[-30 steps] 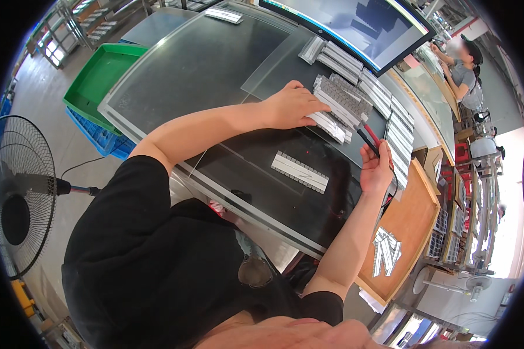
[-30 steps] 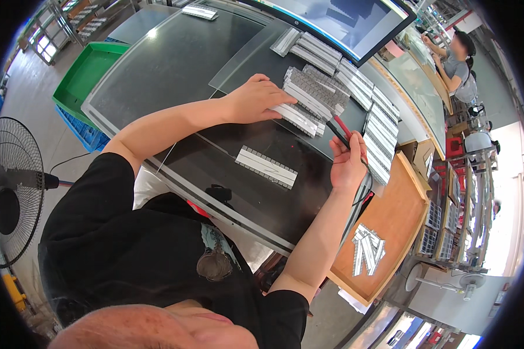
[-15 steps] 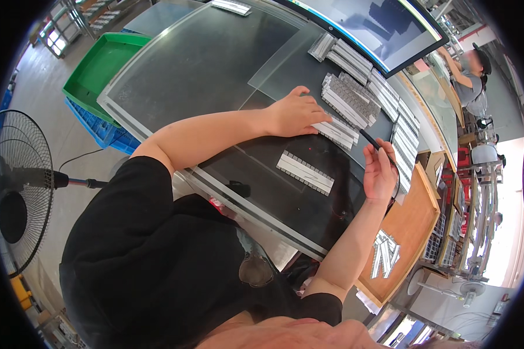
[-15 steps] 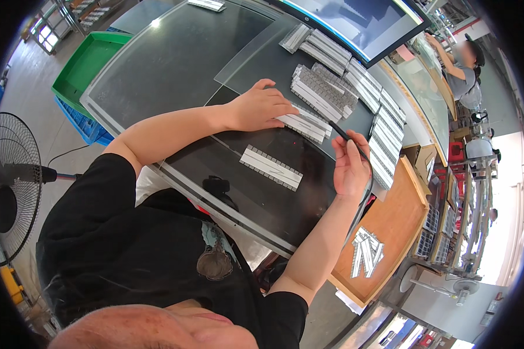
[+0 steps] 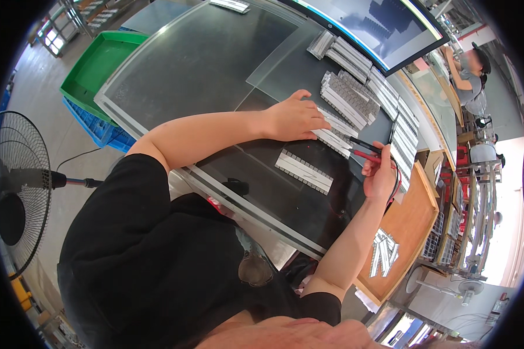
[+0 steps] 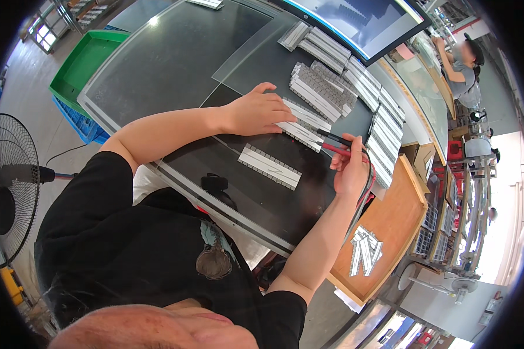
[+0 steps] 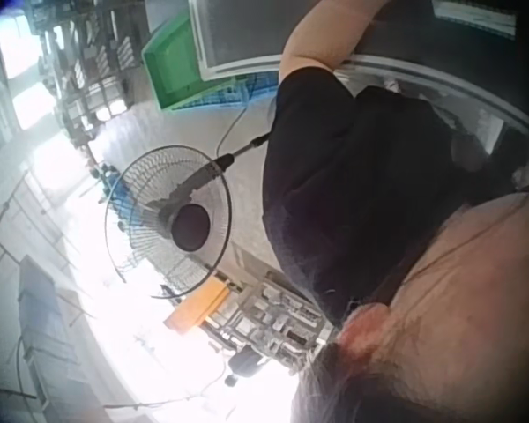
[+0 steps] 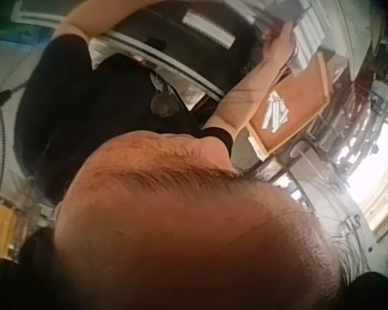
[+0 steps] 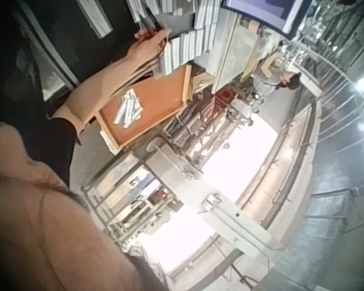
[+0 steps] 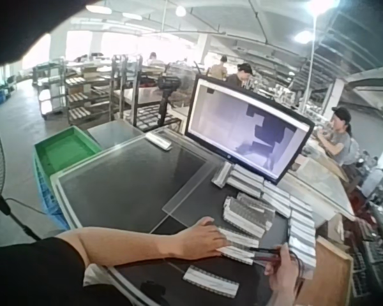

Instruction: Testing the electrical properties of small solar cells using measurement probes at a workstation.

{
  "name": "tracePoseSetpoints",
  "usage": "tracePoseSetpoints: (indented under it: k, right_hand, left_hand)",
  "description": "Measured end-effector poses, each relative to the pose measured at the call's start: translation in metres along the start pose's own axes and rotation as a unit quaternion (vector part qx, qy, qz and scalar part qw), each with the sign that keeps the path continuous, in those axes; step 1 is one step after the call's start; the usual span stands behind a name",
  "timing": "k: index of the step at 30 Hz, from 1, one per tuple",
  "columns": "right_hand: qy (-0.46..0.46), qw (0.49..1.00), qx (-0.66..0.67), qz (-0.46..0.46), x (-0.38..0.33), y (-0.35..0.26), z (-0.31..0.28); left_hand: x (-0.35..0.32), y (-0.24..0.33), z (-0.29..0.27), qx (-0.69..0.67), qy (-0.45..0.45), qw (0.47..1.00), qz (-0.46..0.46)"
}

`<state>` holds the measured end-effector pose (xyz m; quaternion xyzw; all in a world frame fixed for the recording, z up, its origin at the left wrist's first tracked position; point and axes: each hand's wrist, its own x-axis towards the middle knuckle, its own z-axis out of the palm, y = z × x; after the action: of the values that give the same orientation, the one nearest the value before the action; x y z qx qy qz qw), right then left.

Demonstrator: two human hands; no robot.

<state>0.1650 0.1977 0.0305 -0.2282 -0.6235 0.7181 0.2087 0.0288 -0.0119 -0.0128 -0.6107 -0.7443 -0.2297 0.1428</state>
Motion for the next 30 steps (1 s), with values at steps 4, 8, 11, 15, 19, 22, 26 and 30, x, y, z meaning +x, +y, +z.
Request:
tracePoseSetpoints:
  k: [4,8,11,15,19,22,26,30]
  right_hand:
    - [-0.011,1.0,-0.023,-0.011,0.003,0.009,0.003]
    - [-0.012,1.0,-0.012,0.009,0.006,0.016,0.008]
    - [-0.016,1.0,-0.02,0.008,0.01,0.019,0.004]
    - [-0.021,1.0,-0.024,0.001,0.01,0.02,0.004]
    - [-0.001,1.0,-0.01,-0.001,0.011,0.025,0.005]
    - [0.003,1.0,-0.011,-0.006,0.012,0.026,0.005]
    - [0.003,1.0,-0.008,-0.004,0.012,0.026,0.006]
    - [0.01,1.0,-0.005,-0.001,0.013,0.026,0.007]
  left_hand:
    - [0.0,0.0,0.001,0.004,-0.007,1.0,0.003]
    - [0.0,0.0,0.002,0.01,-0.01,1.0,0.002]
    - [-0.001,0.0,0.002,0.017,-0.015,1.0,0.006]
    - [-0.001,-0.001,0.003,0.014,-0.015,1.0,0.003]
    - [-0.001,-0.001,0.004,0.011,-0.016,1.0,0.005]
    - [-0.001,-0.001,0.004,0.015,-0.016,1.0,0.006]
    - [-0.001,-0.001,0.003,0.018,-0.019,1.0,0.005]
    - [-0.001,-0.001,0.004,0.024,-0.016,1.0,0.007]
